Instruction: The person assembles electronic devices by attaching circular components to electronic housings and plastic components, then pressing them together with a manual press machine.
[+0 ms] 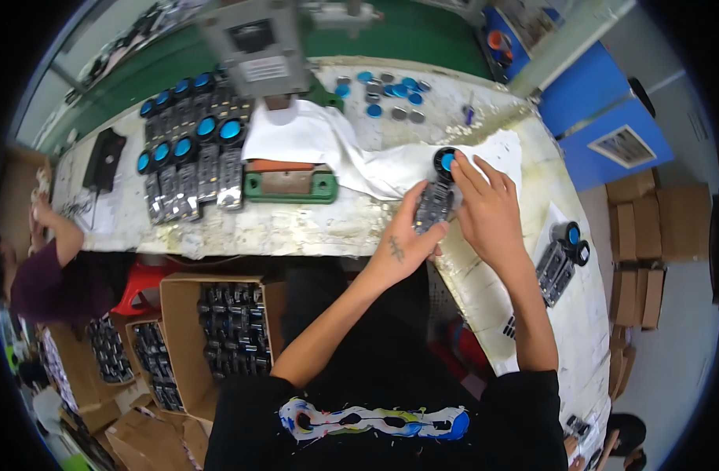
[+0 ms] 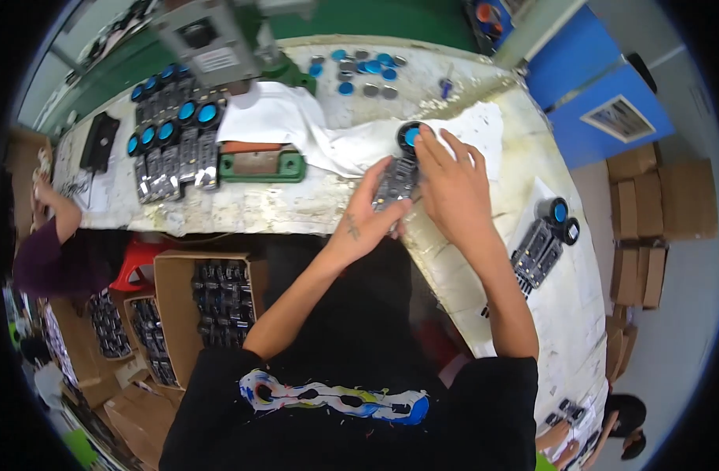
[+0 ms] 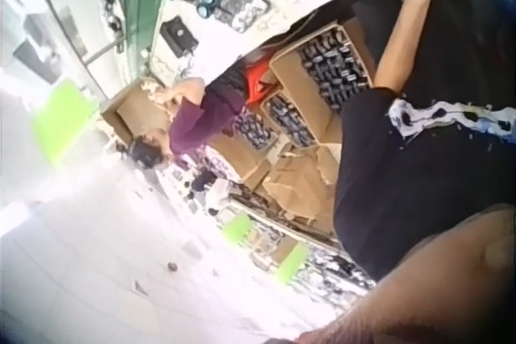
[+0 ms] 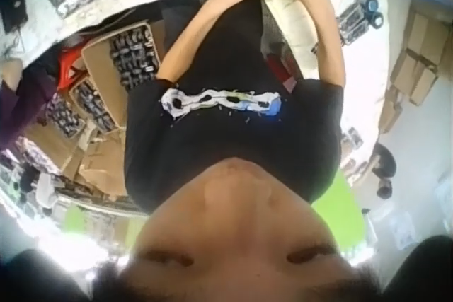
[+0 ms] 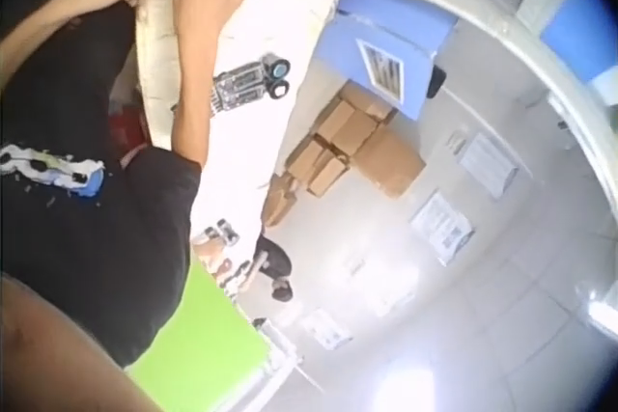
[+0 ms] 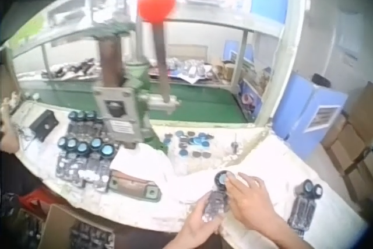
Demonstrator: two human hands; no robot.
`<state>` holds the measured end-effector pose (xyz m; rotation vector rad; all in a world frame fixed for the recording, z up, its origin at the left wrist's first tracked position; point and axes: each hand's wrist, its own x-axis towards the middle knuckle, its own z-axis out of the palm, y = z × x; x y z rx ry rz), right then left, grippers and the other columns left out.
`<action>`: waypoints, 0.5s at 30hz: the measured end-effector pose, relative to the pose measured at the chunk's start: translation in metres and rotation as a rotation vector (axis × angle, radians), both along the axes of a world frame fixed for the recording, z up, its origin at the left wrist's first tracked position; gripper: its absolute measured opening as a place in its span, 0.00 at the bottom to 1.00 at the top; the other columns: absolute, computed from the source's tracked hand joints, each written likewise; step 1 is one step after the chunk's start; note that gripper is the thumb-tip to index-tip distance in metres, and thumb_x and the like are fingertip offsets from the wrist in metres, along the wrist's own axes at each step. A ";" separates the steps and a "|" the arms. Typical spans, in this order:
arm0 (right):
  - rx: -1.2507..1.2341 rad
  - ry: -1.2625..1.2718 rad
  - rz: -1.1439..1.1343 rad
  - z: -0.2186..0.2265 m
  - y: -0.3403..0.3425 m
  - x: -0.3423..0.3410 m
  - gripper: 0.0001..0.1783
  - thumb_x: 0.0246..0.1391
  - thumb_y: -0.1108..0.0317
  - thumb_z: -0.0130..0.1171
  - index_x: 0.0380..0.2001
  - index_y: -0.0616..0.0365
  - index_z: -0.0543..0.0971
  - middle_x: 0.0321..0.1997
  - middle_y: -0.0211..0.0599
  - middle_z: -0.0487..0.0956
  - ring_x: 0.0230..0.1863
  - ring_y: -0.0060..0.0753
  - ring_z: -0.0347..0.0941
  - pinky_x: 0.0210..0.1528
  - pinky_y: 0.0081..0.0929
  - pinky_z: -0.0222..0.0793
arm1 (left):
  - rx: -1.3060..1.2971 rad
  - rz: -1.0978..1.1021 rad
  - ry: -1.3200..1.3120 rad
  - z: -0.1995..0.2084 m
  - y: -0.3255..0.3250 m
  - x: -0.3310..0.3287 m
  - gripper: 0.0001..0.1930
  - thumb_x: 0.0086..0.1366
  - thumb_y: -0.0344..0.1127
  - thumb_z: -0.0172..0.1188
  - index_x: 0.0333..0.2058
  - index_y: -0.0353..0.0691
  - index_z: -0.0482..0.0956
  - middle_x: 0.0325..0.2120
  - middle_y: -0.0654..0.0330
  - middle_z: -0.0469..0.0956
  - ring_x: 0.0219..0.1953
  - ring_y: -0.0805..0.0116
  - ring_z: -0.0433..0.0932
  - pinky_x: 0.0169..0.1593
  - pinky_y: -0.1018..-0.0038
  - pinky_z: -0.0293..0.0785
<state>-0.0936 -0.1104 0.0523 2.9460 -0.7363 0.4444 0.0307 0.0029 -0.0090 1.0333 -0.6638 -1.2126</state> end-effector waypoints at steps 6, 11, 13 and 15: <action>0.145 -0.320 0.093 0.048 -0.006 0.005 0.32 0.53 0.77 0.59 0.64 0.61 0.69 0.70 0.44 0.68 0.70 0.53 0.61 0.72 0.43 0.54 | -0.009 0.126 -0.072 0.032 0.049 0.038 0.38 0.66 0.29 0.61 0.70 0.37 0.51 0.44 0.53 0.75 0.25 0.75 0.77 0.28 0.77 0.75; 0.050 -0.474 0.187 0.095 -0.019 0.040 0.27 0.59 0.68 0.61 0.62 0.58 0.72 0.66 0.43 0.73 0.66 0.45 0.68 0.68 0.35 0.60 | 0.029 0.411 -0.152 0.022 0.082 0.105 0.34 0.66 0.29 0.60 0.67 0.33 0.55 0.38 0.56 0.76 0.24 0.73 0.77 0.25 0.77 0.72; 0.161 -0.570 0.188 0.117 -0.023 0.058 0.28 0.63 0.60 0.60 0.63 0.60 0.72 0.65 0.45 0.74 0.64 0.43 0.70 0.66 0.33 0.61 | -0.011 0.444 -0.137 0.024 0.082 0.123 0.34 0.65 0.30 0.61 0.66 0.31 0.55 0.39 0.57 0.78 0.23 0.72 0.77 0.25 0.76 0.71; 0.274 -0.686 0.262 0.134 -0.047 0.078 0.29 0.68 0.53 0.50 0.67 0.54 0.69 0.70 0.41 0.69 0.70 0.39 0.65 0.69 0.34 0.58 | -0.023 0.461 -0.190 0.023 0.076 0.130 0.35 0.65 0.30 0.61 0.66 0.29 0.55 0.41 0.55 0.79 0.23 0.71 0.78 0.25 0.76 0.71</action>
